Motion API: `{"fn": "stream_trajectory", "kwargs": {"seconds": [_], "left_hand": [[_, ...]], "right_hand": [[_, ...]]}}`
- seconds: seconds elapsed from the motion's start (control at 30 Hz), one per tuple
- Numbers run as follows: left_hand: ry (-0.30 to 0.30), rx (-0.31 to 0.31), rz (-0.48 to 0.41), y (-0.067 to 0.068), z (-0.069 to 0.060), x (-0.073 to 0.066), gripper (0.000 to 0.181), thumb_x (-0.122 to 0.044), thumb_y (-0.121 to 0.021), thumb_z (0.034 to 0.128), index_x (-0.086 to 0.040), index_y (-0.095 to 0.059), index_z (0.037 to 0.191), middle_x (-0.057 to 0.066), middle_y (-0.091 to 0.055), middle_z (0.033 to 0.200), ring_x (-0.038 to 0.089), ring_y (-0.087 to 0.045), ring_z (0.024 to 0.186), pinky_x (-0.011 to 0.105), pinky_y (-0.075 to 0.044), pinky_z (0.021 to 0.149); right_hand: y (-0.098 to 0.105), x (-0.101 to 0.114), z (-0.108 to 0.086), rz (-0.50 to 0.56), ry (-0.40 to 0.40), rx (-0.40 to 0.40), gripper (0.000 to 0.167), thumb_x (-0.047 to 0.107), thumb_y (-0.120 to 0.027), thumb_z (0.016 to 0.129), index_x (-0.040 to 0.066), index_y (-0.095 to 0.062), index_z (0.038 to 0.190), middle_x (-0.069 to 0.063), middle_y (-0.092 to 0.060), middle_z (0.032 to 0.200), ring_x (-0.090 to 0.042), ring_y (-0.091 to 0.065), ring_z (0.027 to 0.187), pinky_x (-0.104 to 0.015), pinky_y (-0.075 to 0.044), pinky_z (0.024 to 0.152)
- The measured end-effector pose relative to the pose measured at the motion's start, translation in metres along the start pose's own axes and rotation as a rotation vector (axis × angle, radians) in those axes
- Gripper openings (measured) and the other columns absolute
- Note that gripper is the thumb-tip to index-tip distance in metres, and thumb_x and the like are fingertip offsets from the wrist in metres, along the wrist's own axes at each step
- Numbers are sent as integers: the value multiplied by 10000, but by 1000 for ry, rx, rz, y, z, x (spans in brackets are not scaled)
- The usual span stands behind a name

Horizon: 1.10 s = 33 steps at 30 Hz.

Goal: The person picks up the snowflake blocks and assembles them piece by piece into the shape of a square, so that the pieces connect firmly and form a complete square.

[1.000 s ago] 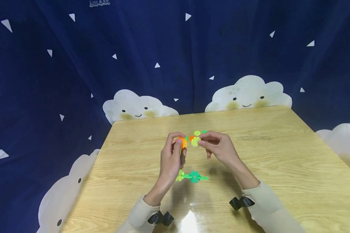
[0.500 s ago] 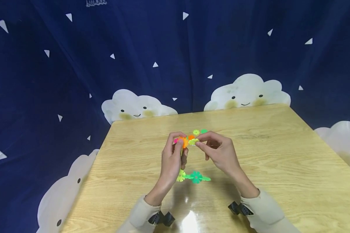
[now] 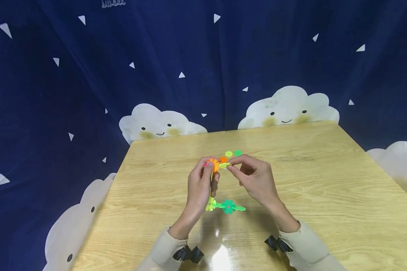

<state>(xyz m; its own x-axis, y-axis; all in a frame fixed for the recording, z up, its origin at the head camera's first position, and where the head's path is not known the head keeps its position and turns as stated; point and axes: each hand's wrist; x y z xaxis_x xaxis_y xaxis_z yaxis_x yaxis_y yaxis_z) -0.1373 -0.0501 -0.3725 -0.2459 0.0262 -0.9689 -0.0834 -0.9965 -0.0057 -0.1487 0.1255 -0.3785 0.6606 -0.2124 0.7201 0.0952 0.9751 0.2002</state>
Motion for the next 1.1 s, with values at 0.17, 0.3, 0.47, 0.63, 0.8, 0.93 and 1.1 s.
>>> {"fn": "stream_trajectory", "kwargs": {"seconds": [0.17, 0.3, 0.47, 0.63, 0.8, 0.93, 1.1], "left_hand": [[-24, 14, 15, 0, 0, 1, 270, -259, -457, 1122, -105, -673, 1172, 50, -552, 705, 89, -410, 447, 184, -366, 406], [-29, 17, 18, 0, 1, 1, 285, -275, -457, 1126, -108, -684, 1169, 46, -549, 704, 86, -408, 445, 184, -362, 402], [-7, 16, -3, -2, 1, 1, 341, -311, -436, 1133, -78, -680, 1181, 33, -534, 703, 85, -409, 446, 187, -367, 396], [-8, 35, -66, -4, -1, 3, 431, -333, -414, 1137, 24, -636, 1231, 30, -517, 710, 79, -386, 432, 196, -345, 390], [-26, 46, -67, -5, -2, 3, 423, -323, -412, 1139, 22, -636, 1242, 37, -517, 713, 78, -378, 428, 196, -334, 388], [-30, 62, 3, -3, -2, 4, 376, -298, -412, 1141, -27, -657, 1230, 68, -548, 719, 89, -403, 443, 189, -355, 395], [-52, 78, 102, -1, -2, 4, 273, -269, -451, 1129, -160, -651, 1279, 107, -643, 825, 142, -523, 499, 230, -446, 424]], "right_hand": [[-2, -1, 0, -33, 106, -21, 200, -51, -816, 853, 115, -798, 963, -28, -686, 687, -69, -513, 479, -175, -426, 467], [-3, -1, 1, -66, 201, -43, 242, -119, -816, 811, 84, -800, 942, -36, -750, 828, -99, -601, 568, -165, -513, 553], [-6, -1, -1, -43, 259, -48, 252, -172, -799, 791, 38, -793, 931, -61, -736, 812, -141, -657, 658, -164, -563, 651], [-7, -3, -3, 11, 276, -47, 272, -208, -777, 783, 12, -791, 942, -67, -726, 786, -134, -657, 641, -164, -571, 664], [-5, -4, -3, 11, 281, -37, 277, -209, -772, 783, 9, -793, 952, -69, -733, 800, -125, -665, 661, -164, -568, 664], [1, -7, -2, -26, 281, -6, 240, -156, -791, 807, 31, -796, 959, -77, -752, 845, -125, -686, 718, -163, -568, 686], [10, -11, 4, -80, 252, 47, 236, -109, -818, 814, 75, -797, 960, -39, -759, 873, -95, -673, 735, -158, -557, 689]]}}
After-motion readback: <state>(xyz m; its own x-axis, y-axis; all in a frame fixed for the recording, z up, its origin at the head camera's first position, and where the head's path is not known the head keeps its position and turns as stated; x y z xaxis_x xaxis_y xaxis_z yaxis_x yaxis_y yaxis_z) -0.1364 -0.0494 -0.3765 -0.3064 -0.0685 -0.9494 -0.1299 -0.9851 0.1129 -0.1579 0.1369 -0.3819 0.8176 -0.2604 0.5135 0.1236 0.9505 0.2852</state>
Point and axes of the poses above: each hand's wrist, its own z-axis towards the middle knuckle, its own y-axis out of the back of the hand, x = y × z
